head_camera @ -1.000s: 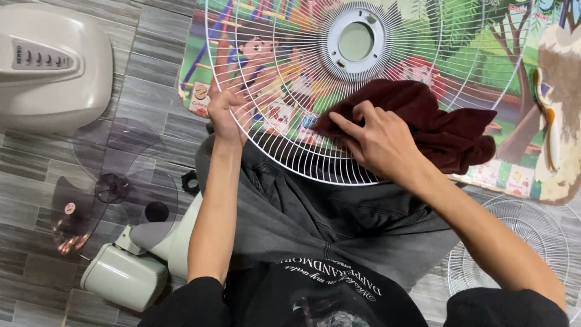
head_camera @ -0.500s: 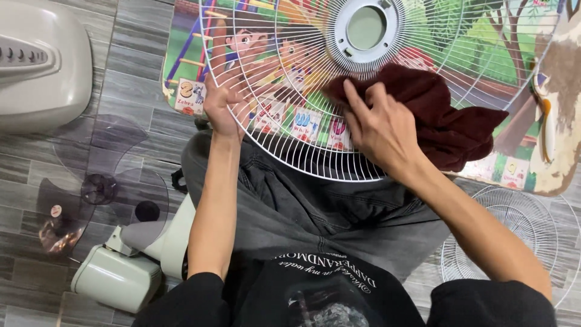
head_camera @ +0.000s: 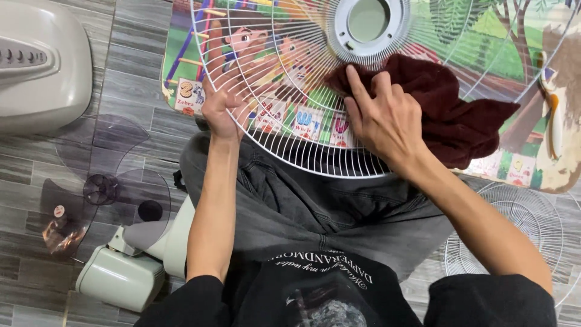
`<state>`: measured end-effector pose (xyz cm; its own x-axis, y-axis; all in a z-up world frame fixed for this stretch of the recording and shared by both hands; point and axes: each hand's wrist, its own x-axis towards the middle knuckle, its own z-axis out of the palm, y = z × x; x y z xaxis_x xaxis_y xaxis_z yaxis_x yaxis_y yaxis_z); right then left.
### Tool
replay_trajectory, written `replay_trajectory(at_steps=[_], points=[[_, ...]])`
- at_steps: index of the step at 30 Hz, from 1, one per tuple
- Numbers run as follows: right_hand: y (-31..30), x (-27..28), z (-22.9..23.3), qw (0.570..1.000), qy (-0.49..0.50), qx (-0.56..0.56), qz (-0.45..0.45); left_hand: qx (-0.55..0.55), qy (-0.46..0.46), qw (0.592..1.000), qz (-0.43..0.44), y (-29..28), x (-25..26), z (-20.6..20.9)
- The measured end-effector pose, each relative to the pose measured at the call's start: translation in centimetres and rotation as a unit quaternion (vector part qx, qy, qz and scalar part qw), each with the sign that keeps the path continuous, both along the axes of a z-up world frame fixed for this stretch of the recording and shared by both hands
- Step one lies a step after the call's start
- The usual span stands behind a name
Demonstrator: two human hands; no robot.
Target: Cleaning a fan grill using a toothbrush to scrub the wires and a cloth to wipe it down.
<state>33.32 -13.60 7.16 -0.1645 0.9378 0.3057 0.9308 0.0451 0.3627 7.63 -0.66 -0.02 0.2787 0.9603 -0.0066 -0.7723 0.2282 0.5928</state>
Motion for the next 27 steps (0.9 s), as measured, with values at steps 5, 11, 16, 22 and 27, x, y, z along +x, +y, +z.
replay_trajectory(at_steps=[5, 11, 16, 22, 27], points=[[0.4, -1.1, 1.6, 0.999, 0.039, -0.032, -0.021, 0.086, -0.037, 0.994, -0.059, 0.0, -0.6, -3.8], [0.9, 0.4, 0.0, 0.994, 0.091, -0.061, -0.026, 0.107, -0.042, 0.99, -0.083, 0.0, -0.3, -2.0], [-1.5, 0.0, 0.5, 0.986, 0.143, -0.061, 0.063, -0.01, 0.018, 1.0, -0.013, 0.2, 0.2, 1.0], [-1.9, 0.4, 2.2, 0.969, 0.195, -0.14, 0.067, -0.019, 0.041, 0.999, -0.027, 0.1, 0.3, 2.4], [-1.4, 3.8, -0.7, 0.962, 0.241, -0.113, 0.058, -0.015, 0.027, 1.0, -0.007, -0.3, 0.7, 3.1]])
